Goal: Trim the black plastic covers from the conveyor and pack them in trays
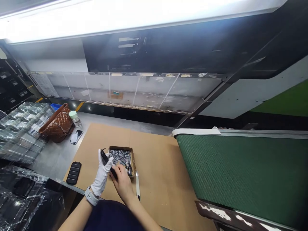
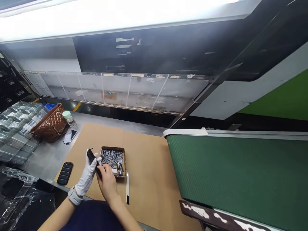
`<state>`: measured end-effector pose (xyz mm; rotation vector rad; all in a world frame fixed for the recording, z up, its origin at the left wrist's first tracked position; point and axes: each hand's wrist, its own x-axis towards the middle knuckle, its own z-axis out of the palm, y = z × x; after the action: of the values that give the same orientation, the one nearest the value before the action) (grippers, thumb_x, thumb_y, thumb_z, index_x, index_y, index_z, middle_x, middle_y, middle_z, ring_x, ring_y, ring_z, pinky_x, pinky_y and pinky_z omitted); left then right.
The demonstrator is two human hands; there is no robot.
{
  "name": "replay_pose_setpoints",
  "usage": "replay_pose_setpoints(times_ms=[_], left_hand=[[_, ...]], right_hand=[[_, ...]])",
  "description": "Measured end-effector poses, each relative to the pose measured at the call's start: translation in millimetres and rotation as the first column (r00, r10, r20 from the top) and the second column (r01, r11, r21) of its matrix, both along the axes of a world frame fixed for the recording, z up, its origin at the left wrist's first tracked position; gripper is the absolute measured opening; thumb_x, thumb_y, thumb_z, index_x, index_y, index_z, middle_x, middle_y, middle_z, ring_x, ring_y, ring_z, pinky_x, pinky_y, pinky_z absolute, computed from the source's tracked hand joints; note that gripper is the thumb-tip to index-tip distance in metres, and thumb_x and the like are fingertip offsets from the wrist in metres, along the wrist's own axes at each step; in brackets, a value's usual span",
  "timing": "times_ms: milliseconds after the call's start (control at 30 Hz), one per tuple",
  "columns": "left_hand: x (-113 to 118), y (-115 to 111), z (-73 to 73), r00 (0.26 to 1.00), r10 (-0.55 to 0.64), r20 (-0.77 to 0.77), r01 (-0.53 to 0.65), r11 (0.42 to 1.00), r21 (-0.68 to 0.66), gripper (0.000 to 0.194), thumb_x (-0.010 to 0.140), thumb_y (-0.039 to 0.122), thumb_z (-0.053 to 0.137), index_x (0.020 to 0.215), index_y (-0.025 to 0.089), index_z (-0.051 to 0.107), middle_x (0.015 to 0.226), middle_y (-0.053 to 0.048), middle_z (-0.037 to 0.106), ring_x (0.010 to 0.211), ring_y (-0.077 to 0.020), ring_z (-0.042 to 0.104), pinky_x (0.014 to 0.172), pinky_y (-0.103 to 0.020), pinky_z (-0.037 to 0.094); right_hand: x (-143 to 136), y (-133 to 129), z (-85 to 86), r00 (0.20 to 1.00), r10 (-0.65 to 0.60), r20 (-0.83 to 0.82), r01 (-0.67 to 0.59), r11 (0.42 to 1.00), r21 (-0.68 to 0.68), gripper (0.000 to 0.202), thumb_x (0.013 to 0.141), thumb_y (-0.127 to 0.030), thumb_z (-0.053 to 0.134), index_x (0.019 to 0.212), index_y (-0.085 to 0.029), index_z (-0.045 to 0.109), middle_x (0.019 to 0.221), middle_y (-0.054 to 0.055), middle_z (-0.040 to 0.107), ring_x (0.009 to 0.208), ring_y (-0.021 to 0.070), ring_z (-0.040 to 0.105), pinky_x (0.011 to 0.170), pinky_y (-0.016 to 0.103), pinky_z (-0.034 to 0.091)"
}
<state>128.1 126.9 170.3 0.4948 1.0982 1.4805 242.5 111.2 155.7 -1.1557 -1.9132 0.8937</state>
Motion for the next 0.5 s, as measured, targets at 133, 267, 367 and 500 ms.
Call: replay_pose_setpoints(times_ms=[133,267,367,500], left_hand=[[-11,-18,-0.8,0.909,-0.29,0.3,0.304,0.953,0.0,0.035,0.075,0.042,0.062,0.097,0.014,0.065,0.091,-0.008,0.068,0.089,-0.0207,0.063,0.091,-0.035,0.044],[-30,-44,8.9,0.623,-0.571,0.535,0.636,0.767,0.079,0.049,0.074,0.046,0.055,0.101,0.006,0.063,0.089,-0.014,0.067,0.076,-0.0217,0.063,0.082,-0.039,0.045],[-37,-59,13.5,0.427,-0.682,0.594,0.778,0.612,0.144,0.056,0.072,0.048,0.053,0.104,0.002,0.062,0.092,-0.017,0.066,0.076,-0.0233,0.063,0.078,-0.038,0.044],[-40,-69,5.3,0.361,-0.757,0.544,0.87,0.484,0.095,0.064,0.072,0.054,0.048,0.095,-0.003,0.064,0.075,-0.017,0.065,0.072,-0.0265,0.063,0.071,-0.034,0.042]], right_hand=[[20,13,25.4,0.98,0.198,0.008,-0.197,0.979,-0.042,0.031,0.086,-0.046,0.05,0.1,-0.022,0.064,0.091,0.009,0.062,0.088,0.0231,0.057,0.08,0.038,0.047],[33,33,44.8,0.947,0.105,-0.304,-0.224,0.894,-0.388,0.049,0.085,-0.06,0.043,0.109,-0.022,0.062,0.102,0.008,0.061,0.101,0.0214,0.054,0.093,0.038,0.04],[29,30,41.6,0.773,0.316,-0.55,-0.622,0.547,-0.56,0.067,0.075,-0.074,0.044,0.103,-0.017,0.066,0.094,0.008,0.065,0.096,0.0217,0.058,0.091,0.038,0.042],[23,9,31.6,0.723,0.338,-0.602,-0.689,0.421,-0.59,0.062,0.069,-0.068,0.059,0.099,-0.015,0.067,0.087,0.005,0.066,0.085,0.0189,0.059,0.086,0.036,0.043]])
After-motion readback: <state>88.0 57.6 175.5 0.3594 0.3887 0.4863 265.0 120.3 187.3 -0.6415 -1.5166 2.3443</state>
